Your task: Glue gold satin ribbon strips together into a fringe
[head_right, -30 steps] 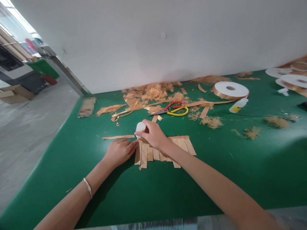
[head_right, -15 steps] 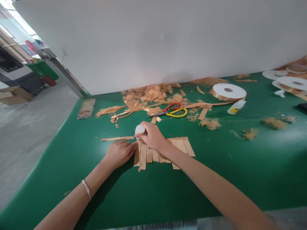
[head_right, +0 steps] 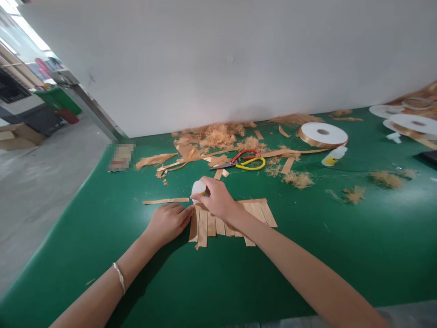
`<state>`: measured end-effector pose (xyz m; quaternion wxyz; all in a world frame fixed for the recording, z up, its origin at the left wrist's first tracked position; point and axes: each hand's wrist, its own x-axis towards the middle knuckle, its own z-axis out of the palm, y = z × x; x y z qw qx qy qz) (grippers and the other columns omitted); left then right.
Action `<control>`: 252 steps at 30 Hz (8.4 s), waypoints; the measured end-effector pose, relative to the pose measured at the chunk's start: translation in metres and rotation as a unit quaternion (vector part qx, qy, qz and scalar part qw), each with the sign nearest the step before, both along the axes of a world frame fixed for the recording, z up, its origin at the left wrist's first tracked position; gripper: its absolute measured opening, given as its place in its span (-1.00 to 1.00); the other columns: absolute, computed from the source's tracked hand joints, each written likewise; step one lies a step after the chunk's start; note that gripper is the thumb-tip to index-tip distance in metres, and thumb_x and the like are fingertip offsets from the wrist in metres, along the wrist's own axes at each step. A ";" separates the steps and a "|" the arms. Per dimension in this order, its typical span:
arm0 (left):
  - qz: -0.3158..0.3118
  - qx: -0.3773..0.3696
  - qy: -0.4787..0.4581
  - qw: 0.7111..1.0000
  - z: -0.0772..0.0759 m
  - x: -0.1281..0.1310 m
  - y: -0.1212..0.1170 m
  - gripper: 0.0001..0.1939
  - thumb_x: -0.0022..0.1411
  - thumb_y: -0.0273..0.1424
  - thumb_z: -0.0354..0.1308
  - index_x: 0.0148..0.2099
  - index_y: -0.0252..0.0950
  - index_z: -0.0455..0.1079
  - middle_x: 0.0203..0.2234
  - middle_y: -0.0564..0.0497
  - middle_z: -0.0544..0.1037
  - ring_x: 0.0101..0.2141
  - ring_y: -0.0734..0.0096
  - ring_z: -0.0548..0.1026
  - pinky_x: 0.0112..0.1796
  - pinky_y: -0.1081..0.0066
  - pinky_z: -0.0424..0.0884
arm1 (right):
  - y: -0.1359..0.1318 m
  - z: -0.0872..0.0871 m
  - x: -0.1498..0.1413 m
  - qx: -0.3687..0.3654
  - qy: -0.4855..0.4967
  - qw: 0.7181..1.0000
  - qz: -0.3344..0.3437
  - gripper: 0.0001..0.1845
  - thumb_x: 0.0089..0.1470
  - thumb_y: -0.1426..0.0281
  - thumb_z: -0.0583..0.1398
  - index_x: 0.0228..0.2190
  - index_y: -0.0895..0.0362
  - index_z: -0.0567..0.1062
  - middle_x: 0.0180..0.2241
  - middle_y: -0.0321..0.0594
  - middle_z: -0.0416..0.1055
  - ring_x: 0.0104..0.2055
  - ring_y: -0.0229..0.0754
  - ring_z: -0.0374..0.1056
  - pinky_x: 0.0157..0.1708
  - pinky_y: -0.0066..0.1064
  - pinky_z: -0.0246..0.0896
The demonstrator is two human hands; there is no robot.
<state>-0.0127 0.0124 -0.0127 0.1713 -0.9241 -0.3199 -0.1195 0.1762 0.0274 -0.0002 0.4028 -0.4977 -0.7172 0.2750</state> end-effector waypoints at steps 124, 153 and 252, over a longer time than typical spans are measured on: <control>0.142 -0.563 -0.611 0.538 0.038 0.036 -0.025 -0.43 -0.14 -0.40 0.32 -0.14 -0.22 0.05 -0.56 0.19 0.47 -0.53 0.50 0.45 -0.52 0.53 0.34 | -0.079 0.012 0.004 -0.180 0.024 0.983 0.037 -0.87 0.03 0.37 0.15 -0.51 0.13 0.38 -0.45 -0.27 0.34 -0.39 -0.25 0.25 -0.40 -0.41 0.12; 0.247 -0.445 -0.315 0.801 0.022 0.022 -0.025 -0.83 0.05 -0.38 0.20 -0.27 -0.21 0.29 -0.51 0.13 0.52 -0.48 0.42 0.45 -0.50 0.48 0.20 | 0.006 0.016 0.005 -0.148 -0.183 0.965 0.115 -0.76 0.07 0.25 0.14 -0.55 0.09 0.43 -0.06 -0.21 0.26 0.08 0.02 0.02 0.03 0.04 -0.09; 0.113 -0.111 0.007 0.987 0.007 0.021 -0.017 -0.67 0.29 -0.27 -0.07 -0.02 -0.29 0.36 -0.42 -0.07 0.40 -0.31 0.26 0.37 -0.43 0.38 0.38 | -0.055 -0.030 0.039 0.163 -0.341 0.922 0.081 -0.60 0.20 0.41 -0.03 -0.01 0.29 0.37 -0.19 -0.01 0.44 -0.19 -0.08 0.27 -0.22 -0.18 0.22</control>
